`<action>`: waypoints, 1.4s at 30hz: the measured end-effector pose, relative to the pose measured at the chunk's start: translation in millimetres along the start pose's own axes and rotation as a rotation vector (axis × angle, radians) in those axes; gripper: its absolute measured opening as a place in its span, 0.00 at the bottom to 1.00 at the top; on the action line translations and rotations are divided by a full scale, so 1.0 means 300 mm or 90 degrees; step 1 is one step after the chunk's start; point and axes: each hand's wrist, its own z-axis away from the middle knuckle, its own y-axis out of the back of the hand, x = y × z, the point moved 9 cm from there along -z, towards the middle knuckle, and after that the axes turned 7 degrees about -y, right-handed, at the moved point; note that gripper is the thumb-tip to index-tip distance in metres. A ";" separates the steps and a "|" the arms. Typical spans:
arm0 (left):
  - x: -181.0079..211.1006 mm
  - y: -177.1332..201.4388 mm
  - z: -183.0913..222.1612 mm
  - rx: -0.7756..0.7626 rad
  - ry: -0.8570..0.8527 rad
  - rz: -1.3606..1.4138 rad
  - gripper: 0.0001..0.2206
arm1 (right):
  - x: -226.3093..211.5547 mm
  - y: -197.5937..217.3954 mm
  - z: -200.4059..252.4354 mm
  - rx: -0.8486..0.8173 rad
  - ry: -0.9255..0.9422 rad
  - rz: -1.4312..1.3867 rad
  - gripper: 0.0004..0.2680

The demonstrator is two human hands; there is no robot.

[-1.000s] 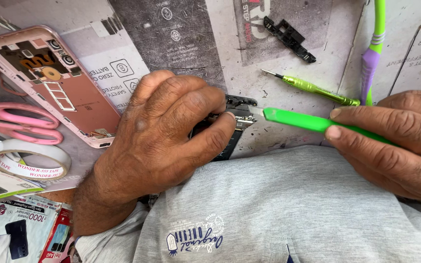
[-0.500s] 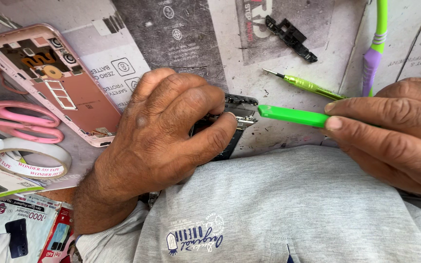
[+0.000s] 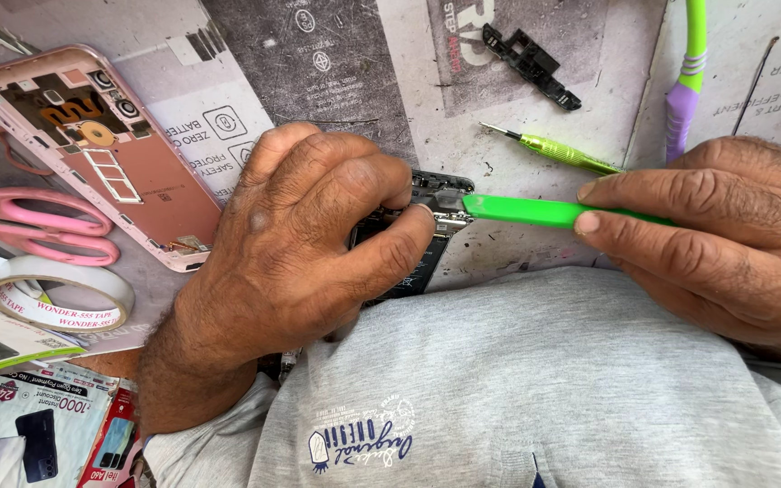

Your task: The person uses a green screwdriver and a green utility knife to manipulate internal components of a disassembled smartphone. They repeatedly pry, lift, and adjust a small metal bracket and ribbon cable near the motherboard while holding the device with both hands.

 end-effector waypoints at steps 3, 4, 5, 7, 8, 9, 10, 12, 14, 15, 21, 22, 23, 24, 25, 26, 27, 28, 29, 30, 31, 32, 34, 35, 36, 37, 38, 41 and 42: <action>0.003 0.001 -0.005 -0.003 -0.002 -0.008 0.08 | -0.005 0.002 -0.006 0.005 0.000 0.006 0.13; 0.004 0.002 -0.007 -0.004 -0.004 -0.012 0.08 | -0.006 0.004 -0.007 0.013 0.004 0.008 0.12; 0.005 0.002 -0.008 -0.006 -0.003 -0.013 0.09 | -0.009 0.005 -0.008 0.022 0.010 0.006 0.12; 0.004 0.004 -0.009 -0.010 -0.001 -0.014 0.09 | -0.013 0.005 -0.010 0.040 0.021 0.001 0.10; 0.004 0.005 -0.009 -0.009 -0.001 -0.009 0.09 | -0.016 0.004 -0.010 0.045 0.028 0.009 0.10; 0.003 0.005 -0.009 -0.008 0.000 -0.004 0.09 | -0.018 0.004 -0.009 0.050 0.036 0.017 0.10; 0.003 0.006 -0.009 -0.007 0.000 0.001 0.10 | -0.020 0.005 -0.008 0.055 0.043 0.025 0.10; 0.007 0.004 -0.012 -0.003 -0.003 -0.010 0.09 | -0.024 0.009 -0.005 0.070 0.049 0.018 0.09; 0.009 0.004 -0.014 -0.002 -0.004 -0.017 0.08 | -0.024 0.012 -0.001 0.084 0.044 0.011 0.09; 0.009 0.005 -0.014 -0.004 -0.004 -0.018 0.08 | -0.024 0.012 0.001 0.089 0.036 0.008 0.09; 0.006 0.004 -0.018 0.003 -0.001 -0.017 0.08 | -0.020 0.013 0.010 0.100 0.008 0.006 0.09; 0.007 0.005 -0.019 0.005 -0.003 -0.022 0.08 | -0.019 0.012 0.010 0.099 0.004 0.005 0.09; 0.006 0.005 -0.019 0.005 0.000 -0.020 0.07 | -0.020 0.015 0.011 0.110 0.005 0.008 0.08; 0.007 0.005 -0.019 0.005 0.002 -0.019 0.07 | -0.020 0.014 0.011 0.120 0.007 0.011 0.08; 0.007 0.005 -0.019 0.005 0.004 -0.018 0.07 | -0.020 0.014 0.012 0.131 0.008 0.015 0.08; 0.007 0.005 -0.019 0.004 0.004 -0.018 0.07 | -0.019 0.012 0.014 0.134 0.008 0.013 0.08; 0.006 0.005 -0.020 0.003 0.005 -0.018 0.07 | -0.018 0.011 0.018 0.137 0.008 0.011 0.08; 0.006 0.004 -0.020 0.003 0.005 -0.017 0.07 | -0.017 0.010 0.022 0.140 0.008 0.009 0.08; 0.005 0.005 -0.020 0.005 0.006 -0.015 0.07 | -0.015 0.008 0.026 0.141 0.005 0.007 0.08; 0.005 0.006 -0.020 0.007 0.008 -0.014 0.07 | -0.012 0.007 0.029 0.142 0.002 0.006 0.09; 0.005 0.007 -0.020 0.009 0.010 -0.012 0.07 | -0.011 0.007 0.030 0.142 0.000 0.004 0.09; 0.005 0.008 -0.019 0.008 0.010 -0.011 0.07 | -0.012 0.007 0.029 0.144 0.004 0.001 0.09; 0.003 0.010 -0.019 0.006 0.009 -0.008 0.07 | -0.015 0.009 0.025 0.148 0.010 -0.002 0.09; 0.004 0.010 -0.020 0.008 0.009 -0.008 0.08 | -0.016 0.011 0.022 0.149 0.010 -0.003 0.10; 0.004 0.010 -0.021 0.009 0.008 -0.009 0.08 | -0.016 0.014 0.019 0.150 0.009 -0.003 0.10; 0.004 0.010 -0.022 0.011 0.008 -0.009 0.08 | -0.017 0.018 0.018 0.151 0.008 -0.003 0.10; 0.005 0.011 -0.023 0.010 0.007 -0.011 0.08 | -0.015 0.017 0.020 0.138 0.004 -0.006 0.10; 0.005 0.010 -0.026 0.009 0.004 -0.015 0.08 | 0.004 0.030 0.053 0.113 -0.020 -0.027 0.10; 0.006 0.010 -0.025 0.007 0.006 -0.015 0.08 | 0.016 0.036 0.070 0.116 -0.032 -0.045 0.11</action>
